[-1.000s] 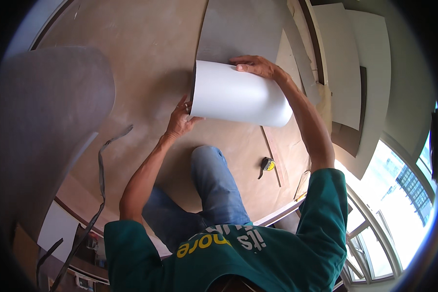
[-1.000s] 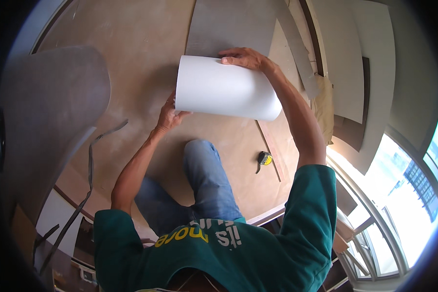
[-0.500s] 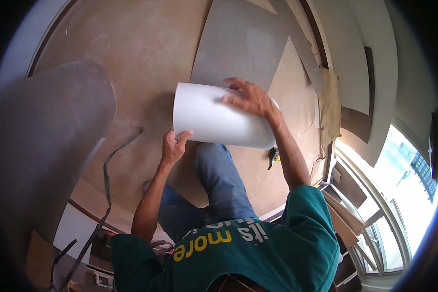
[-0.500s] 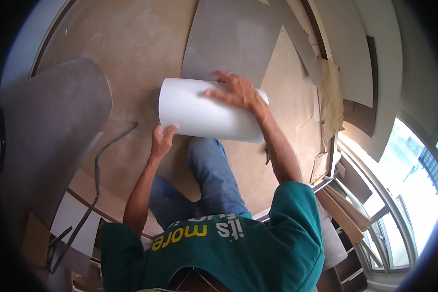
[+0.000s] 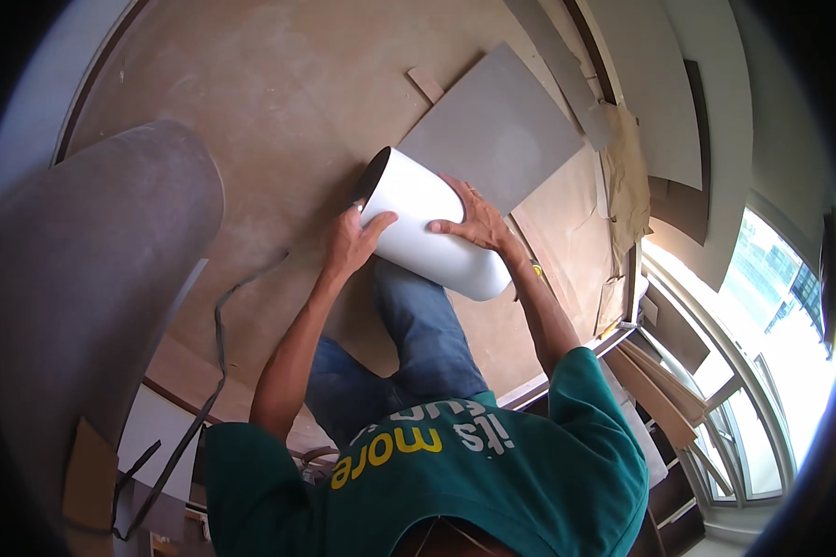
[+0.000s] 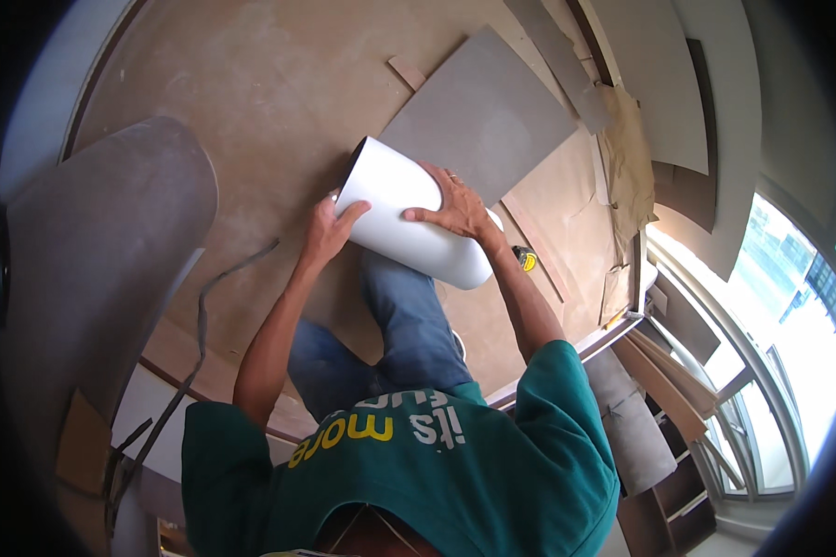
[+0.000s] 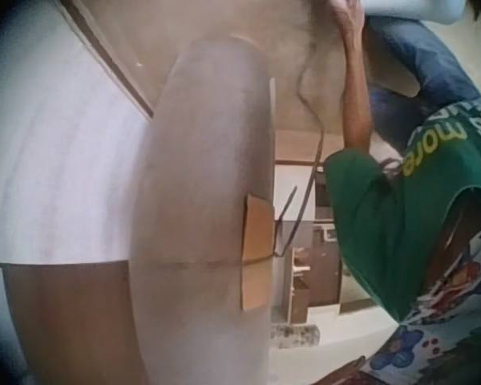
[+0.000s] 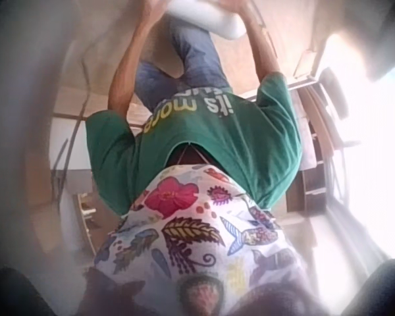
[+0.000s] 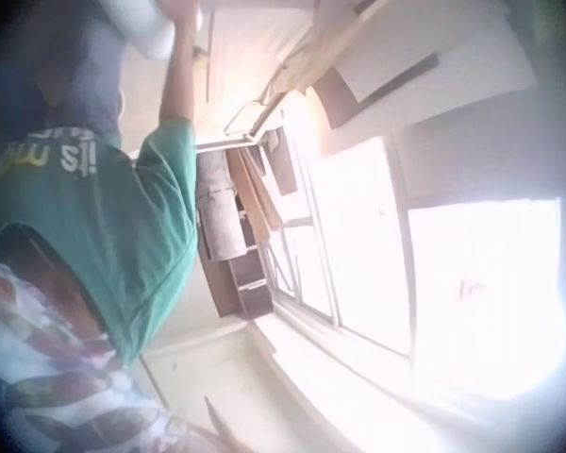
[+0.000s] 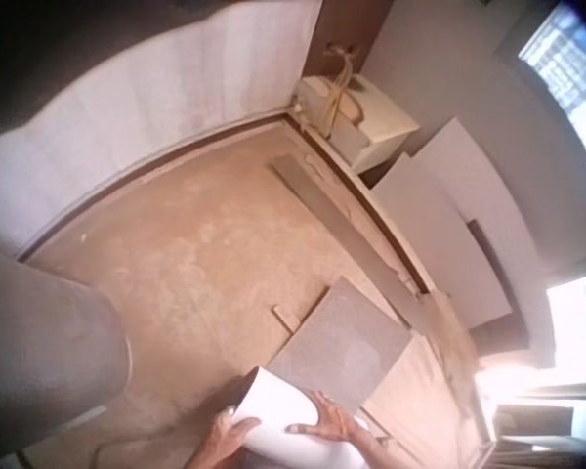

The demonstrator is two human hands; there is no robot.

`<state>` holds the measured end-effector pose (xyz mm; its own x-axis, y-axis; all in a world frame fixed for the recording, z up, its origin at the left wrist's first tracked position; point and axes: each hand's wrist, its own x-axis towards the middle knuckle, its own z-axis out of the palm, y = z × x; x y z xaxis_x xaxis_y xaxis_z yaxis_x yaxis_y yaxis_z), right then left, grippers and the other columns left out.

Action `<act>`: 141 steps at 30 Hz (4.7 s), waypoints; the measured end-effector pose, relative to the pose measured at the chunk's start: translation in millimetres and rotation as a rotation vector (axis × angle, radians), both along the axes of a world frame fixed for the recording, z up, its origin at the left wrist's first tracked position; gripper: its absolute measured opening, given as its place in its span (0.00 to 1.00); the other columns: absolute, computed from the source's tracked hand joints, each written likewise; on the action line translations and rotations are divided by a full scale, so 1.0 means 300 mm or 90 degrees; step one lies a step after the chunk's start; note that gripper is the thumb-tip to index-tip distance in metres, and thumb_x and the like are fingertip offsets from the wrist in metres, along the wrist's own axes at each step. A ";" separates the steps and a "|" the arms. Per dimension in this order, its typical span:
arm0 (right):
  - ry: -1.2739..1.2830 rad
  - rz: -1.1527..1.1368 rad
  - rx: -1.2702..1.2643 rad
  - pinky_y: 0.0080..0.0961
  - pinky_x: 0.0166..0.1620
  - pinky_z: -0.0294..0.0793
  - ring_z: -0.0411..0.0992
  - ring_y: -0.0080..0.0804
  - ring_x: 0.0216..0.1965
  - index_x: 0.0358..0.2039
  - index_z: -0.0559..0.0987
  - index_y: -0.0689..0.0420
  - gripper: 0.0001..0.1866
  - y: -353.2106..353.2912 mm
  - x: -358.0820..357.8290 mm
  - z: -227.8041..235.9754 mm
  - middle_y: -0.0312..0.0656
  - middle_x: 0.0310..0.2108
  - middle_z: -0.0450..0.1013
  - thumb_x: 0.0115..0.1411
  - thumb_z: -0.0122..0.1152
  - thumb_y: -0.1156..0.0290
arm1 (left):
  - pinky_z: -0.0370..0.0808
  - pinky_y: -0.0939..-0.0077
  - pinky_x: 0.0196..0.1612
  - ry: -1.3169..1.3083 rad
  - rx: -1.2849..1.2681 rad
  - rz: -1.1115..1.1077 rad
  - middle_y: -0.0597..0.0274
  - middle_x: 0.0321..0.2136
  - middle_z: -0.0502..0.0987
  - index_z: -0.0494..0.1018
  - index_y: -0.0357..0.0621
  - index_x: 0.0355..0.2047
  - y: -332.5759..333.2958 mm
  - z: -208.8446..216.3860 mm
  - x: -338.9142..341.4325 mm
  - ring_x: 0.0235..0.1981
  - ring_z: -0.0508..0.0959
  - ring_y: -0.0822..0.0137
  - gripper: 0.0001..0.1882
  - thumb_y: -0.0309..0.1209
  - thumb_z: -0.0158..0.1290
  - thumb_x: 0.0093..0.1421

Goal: The person repeatedly picks up flat white and gray sheets, rolls them into cylindrical shapes, and inserts them into a larger gray cylinder. The person also picks up and places down a black curved sheet. The task involves repeated handling and stacking of these rolled sheets within the larger cylinder.

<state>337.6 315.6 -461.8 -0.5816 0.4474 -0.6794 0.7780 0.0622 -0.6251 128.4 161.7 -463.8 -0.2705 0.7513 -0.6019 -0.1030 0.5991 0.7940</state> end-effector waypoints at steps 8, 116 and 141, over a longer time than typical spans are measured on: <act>0.026 -0.063 -0.045 0.44 0.63 0.62 0.64 0.52 0.60 0.65 0.63 0.54 0.56 0.011 0.087 -0.050 0.56 0.57 0.67 0.42 0.63 0.30 | 0.70 0.64 0.53 0.024 0.101 -0.202 0.51 0.34 0.81 0.76 0.38 0.37 -0.030 -0.068 -0.134 0.43 0.78 0.53 0.23 0.47 0.64 0.55; 0.185 -0.422 -0.324 0.30 0.40 0.64 0.66 0.30 0.37 0.54 0.72 0.64 0.30 -0.022 0.376 0.414 0.37 0.36 0.70 0.58 0.65 0.56 | 0.73 0.67 0.40 0.274 0.127 0.291 0.50 0.30 0.79 0.76 0.38 0.41 -0.236 0.396 0.163 0.32 0.78 0.62 0.17 0.41 0.51 0.66; 0.963 -0.091 0.580 0.22 0.48 0.70 0.72 0.23 0.41 0.53 0.72 0.60 0.26 0.222 -0.310 3.689 0.39 0.41 0.75 0.58 0.68 0.61 | 0.72 0.77 0.48 0.420 0.952 0.161 0.63 0.43 0.79 0.71 0.40 0.53 -0.549 3.421 -0.516 0.42 0.76 0.75 0.18 0.37 0.52 0.68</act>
<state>244.4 382.2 644.9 -0.3317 0.4399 0.8346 -0.3630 0.7571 -0.5433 -26.5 -2.9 562.5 -0.3674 0.4226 0.8285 0.4941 -0.6661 0.5588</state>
